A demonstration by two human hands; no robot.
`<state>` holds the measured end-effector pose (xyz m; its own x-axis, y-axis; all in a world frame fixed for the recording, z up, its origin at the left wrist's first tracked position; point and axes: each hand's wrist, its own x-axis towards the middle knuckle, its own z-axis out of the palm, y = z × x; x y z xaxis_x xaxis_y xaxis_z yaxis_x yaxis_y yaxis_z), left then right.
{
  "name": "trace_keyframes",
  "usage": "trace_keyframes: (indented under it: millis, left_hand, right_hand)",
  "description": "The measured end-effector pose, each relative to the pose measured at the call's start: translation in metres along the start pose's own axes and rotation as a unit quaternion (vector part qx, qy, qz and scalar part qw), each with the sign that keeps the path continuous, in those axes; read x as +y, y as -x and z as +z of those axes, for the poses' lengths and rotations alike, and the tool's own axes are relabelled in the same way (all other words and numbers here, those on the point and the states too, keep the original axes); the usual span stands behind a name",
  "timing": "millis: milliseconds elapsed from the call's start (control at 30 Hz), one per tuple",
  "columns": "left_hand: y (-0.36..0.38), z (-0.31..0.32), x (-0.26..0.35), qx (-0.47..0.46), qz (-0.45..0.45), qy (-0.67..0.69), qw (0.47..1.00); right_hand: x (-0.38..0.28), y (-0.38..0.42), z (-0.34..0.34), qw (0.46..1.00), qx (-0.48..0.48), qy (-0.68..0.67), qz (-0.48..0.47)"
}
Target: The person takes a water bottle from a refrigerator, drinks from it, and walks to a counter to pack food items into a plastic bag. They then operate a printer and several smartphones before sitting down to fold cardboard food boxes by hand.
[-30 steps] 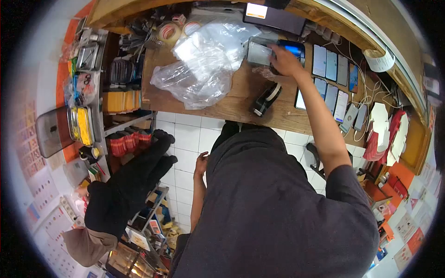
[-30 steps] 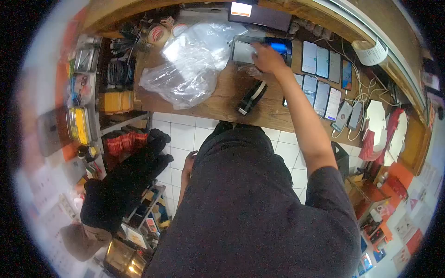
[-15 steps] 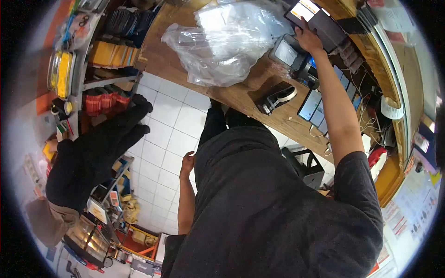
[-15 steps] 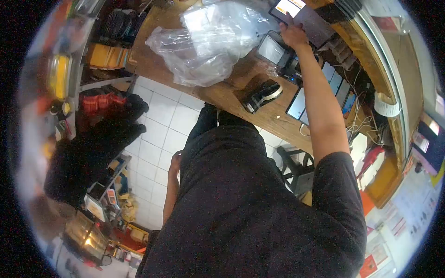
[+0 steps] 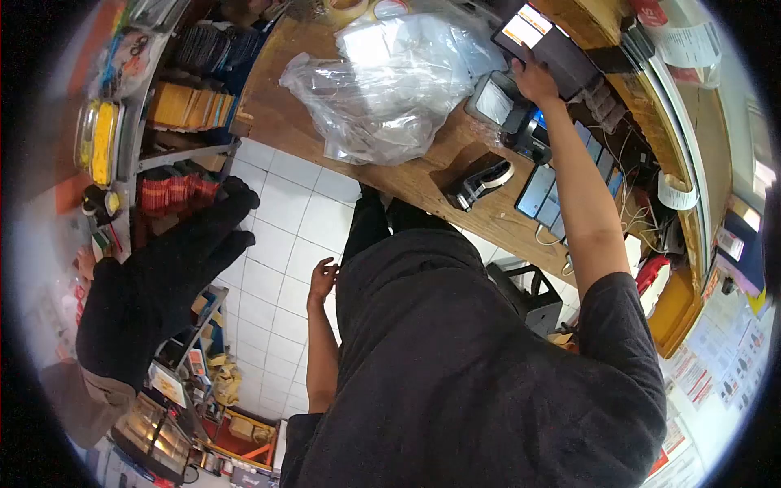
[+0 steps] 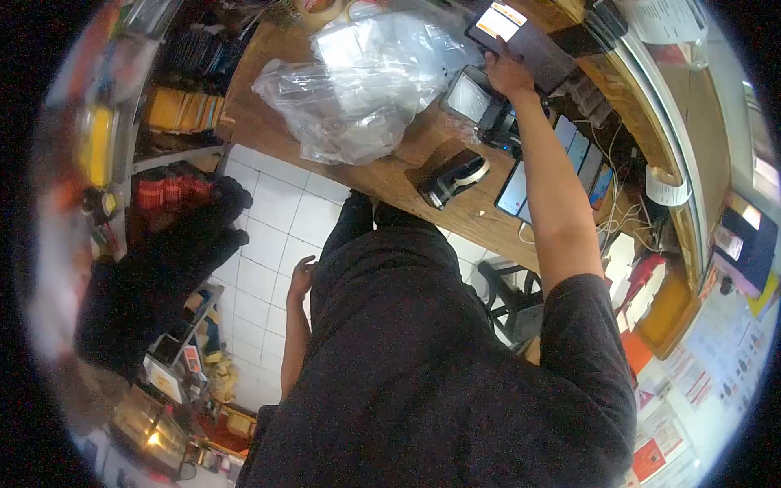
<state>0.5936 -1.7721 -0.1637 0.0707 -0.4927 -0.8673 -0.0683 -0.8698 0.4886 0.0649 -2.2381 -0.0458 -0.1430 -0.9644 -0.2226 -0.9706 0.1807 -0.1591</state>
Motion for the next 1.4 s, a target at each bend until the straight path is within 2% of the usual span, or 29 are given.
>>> trace_keyframes:
  millis: [33,67,133,167,233,267,333,367,467,500,567,600,633,700,733,800,833,900,933,1000,1133,1167,1200,1233,1267,1300,1333,1367,1400]
  left_hand:
    - [-0.005,-0.005,0.009,0.006,0.012,-0.030,0.999]
    - [-0.011,-0.012,0.018,0.026,0.073,-0.035,0.996]
    - [-0.033,-0.028,0.060,0.042,0.155,-0.013,0.987]
    - [-0.032,-0.027,0.105,0.056,0.225,-0.021,0.972]
    - [-0.044,-0.036,0.183,0.101,0.304,-0.090,0.943]
    - [-0.034,-0.021,0.236,0.125,0.331,-0.050,0.934]
    - [-0.002,0.007,0.338,0.166,0.365,-0.024,0.916]
    - [0.005,0.017,0.374,0.184,0.375,-0.038,0.908]
    - [-0.004,0.034,0.445,0.153,0.374,-0.100,0.909]
    - [-0.003,0.040,0.460,0.147,0.382,-0.105,0.906]
    - [-0.003,0.057,0.484,0.061,0.314,-0.171,0.932]
    - [-0.053,0.044,0.478,0.143,0.359,-0.266,0.883]
    - [-0.099,0.023,0.465,0.139,0.366,-0.271,0.880]
    - [-0.160,-0.002,0.453,0.054,0.446,-0.246,0.859]
    - [-0.129,0.020,0.464,0.049,0.451,-0.252,0.855]
    - [-0.025,0.071,0.477,0.180,0.233,-0.276,0.915]
    - [-0.032,0.062,0.467,0.181,0.237,-0.277,0.913]
    - [-0.067,0.036,0.434,0.186,0.359,-0.404,0.820]
    - [-0.062,0.037,0.425,0.189,0.361,-0.404,0.819]
    - [-0.052,0.041,0.405,0.091,0.472,-0.222,0.848]
    - [-0.025,0.041,0.384,-0.003,0.498,-0.219,0.839]
    - [-0.012,0.040,0.386,-0.057,0.428,-0.301,0.850]
    - [-0.001,0.042,0.389,-0.109,0.354,-0.379,0.848]
    - [0.002,0.047,0.387,-0.107,0.363,-0.380,0.844]
    - [0.005,0.051,0.382,-0.094,0.366,-0.380,0.844]
    - [0.010,0.057,0.378,-0.083,0.367,-0.382,0.844]
    - [0.020,0.069,0.378,-0.085,0.371,-0.389,0.839]
    - [0.037,0.085,0.380,-0.064,0.394,-0.354,0.846]
    - [0.053,0.099,0.383,-0.041,0.416,-0.316,0.852]
  right_hand:
    - [-0.002,0.004,-0.001,0.998,0.035,-0.037,-0.034]
    - [-0.003,0.010,0.000,0.998,0.037,-0.039,-0.025]
    - [-0.031,0.041,-0.013,0.987,0.089,-0.081,-0.105]
    - [-0.046,0.061,-0.015,0.978,0.118,-0.128,-0.116]
    - [-0.085,0.122,-0.046,0.961,0.076,-0.244,-0.103]
    - [-0.088,0.147,-0.041,0.956,0.121,-0.234,-0.130]
    - [-0.099,0.200,-0.054,0.925,0.147,-0.340,-0.085]
    - [-0.087,0.216,-0.044,0.926,0.170,-0.332,-0.050]
    - [-0.025,0.249,0.000,0.904,0.250,-0.339,0.066]
    - [0.004,0.258,0.013,0.921,0.214,-0.304,0.116]
    - [0.054,0.275,0.042,0.929,0.182,-0.272,0.173]
    - [0.074,0.282,0.058,0.946,0.143,-0.229,0.177]
    - [0.088,0.286,0.068,0.960,0.103,-0.186,0.180]
    - [0.098,0.300,0.078,0.964,0.000,-0.147,0.220]
    - [0.097,0.309,0.075,0.963,-0.009,-0.158,0.219]
    - [0.098,0.330,0.082,0.960,-0.015,-0.173,0.218]
    - [0.108,0.339,0.100,0.970,-0.004,-0.156,0.187]
    - [0.110,0.347,0.106,0.978,0.009,-0.140,0.151]
    - [0.105,0.347,0.094,0.971,0.029,-0.179,0.154]
    - [0.093,0.340,0.072,0.961,0.049,-0.222,0.154]
    - [0.084,0.309,0.067,0.947,0.042,-0.237,0.211]
    - [0.084,0.300,0.071,0.945,0.052,-0.239,0.216]
    - [0.077,0.288,0.068,0.933,0.062,-0.300,0.188]
    - [0.046,0.280,0.034,0.922,0.163,-0.342,0.081]
    - [0.008,0.270,-0.008,0.920,0.130,-0.364,0.064]
    - [-0.031,0.267,-0.043,0.888,0.121,-0.441,0.046]
    - [-0.064,0.256,-0.050,0.871,0.226,-0.427,-0.086]
    - [-0.090,0.247,-0.056,0.893,0.133,-0.407,-0.139]
    - [-0.118,0.235,-0.045,0.898,0.123,-0.376,-0.191]
